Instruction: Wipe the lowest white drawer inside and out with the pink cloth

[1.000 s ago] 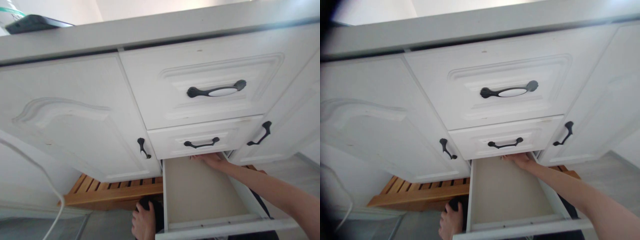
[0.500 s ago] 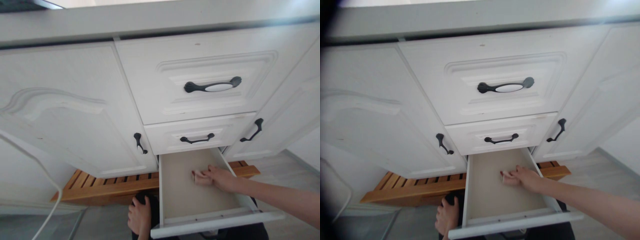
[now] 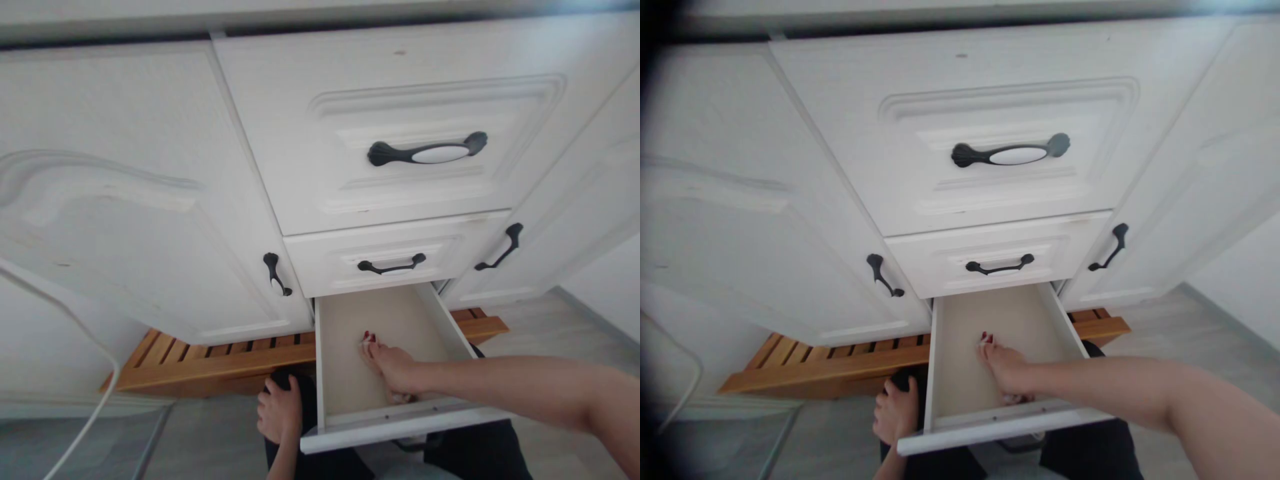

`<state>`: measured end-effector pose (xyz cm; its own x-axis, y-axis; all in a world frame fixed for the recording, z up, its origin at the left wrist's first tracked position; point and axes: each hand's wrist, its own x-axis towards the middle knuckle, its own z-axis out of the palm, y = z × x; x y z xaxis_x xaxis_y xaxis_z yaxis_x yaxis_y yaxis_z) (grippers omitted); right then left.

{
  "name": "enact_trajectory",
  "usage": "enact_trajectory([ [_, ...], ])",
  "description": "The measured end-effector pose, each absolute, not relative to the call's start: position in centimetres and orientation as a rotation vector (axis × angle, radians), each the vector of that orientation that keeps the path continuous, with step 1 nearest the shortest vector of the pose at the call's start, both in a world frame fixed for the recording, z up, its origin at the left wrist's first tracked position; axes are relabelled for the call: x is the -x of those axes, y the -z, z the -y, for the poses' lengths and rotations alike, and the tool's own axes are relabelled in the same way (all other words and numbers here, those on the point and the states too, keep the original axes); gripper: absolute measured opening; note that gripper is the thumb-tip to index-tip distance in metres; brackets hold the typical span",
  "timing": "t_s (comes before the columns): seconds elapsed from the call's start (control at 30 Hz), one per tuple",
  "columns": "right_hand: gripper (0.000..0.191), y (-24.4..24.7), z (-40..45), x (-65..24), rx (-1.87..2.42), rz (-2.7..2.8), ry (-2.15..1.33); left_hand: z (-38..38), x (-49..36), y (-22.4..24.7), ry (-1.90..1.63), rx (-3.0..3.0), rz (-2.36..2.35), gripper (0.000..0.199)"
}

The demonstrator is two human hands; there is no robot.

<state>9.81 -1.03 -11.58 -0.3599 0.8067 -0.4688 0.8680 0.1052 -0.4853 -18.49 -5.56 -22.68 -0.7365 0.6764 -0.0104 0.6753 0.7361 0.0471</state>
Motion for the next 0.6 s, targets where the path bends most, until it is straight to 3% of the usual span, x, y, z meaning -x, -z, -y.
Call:
enact_trajectory([
  [0.1, 0.069, 11.3, 0.7, -4.2, -1.812, -2.126, 1.199, 5.9, 18.5, 22.6, -0.071, -1.147, -2.916, 0.062],
  [0.27, 0.051, 10.2, 1.2, 2.1, -2.016, -1.901, 1.432, 6.0, 18.5, 23.0, -0.072, -1.168, -2.944, 0.059],
  [0.6, 0.065, 7.3, 1.5, -0.4, -1.721, -1.501, 2.287, 5.9, 18.2, 23.2, -0.137, -1.144, -2.921, 0.056],
])
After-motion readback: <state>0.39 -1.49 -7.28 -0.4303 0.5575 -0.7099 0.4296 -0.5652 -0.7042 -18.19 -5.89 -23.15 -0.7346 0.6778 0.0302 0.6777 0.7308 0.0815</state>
